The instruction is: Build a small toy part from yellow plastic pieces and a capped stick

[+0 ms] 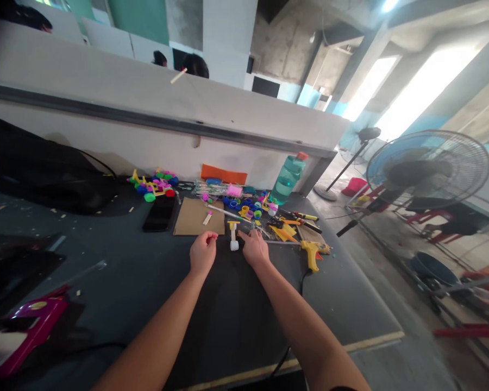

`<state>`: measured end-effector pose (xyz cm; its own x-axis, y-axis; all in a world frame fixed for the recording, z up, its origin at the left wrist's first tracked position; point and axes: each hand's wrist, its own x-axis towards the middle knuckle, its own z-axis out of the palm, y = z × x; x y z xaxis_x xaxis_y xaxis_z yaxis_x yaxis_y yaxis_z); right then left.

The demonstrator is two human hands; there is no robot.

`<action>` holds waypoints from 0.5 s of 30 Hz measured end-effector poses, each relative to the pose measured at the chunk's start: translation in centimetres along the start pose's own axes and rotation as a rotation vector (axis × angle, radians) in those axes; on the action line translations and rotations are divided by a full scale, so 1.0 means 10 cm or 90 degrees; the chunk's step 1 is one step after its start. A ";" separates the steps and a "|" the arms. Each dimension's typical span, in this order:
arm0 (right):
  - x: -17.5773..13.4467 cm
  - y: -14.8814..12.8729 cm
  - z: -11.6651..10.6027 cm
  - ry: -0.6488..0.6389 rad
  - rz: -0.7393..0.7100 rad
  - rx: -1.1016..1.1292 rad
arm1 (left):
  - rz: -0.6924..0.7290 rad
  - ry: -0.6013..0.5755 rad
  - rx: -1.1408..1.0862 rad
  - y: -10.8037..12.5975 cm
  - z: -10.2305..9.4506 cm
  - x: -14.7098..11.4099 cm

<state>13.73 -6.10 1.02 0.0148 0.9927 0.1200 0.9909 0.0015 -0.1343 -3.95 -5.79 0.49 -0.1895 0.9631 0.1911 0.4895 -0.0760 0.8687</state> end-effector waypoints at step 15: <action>-0.01 0.12 0.08 0.236 -0.084 0.187 | 0.025 0.060 0.045 -0.07 0.05 0.00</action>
<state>14.77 -6.12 0.10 -0.0087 0.8716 0.4901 0.9088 0.2113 -0.3597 -3.86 -5.65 -0.35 -0.2467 0.9307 0.2701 0.5566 -0.0921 0.8257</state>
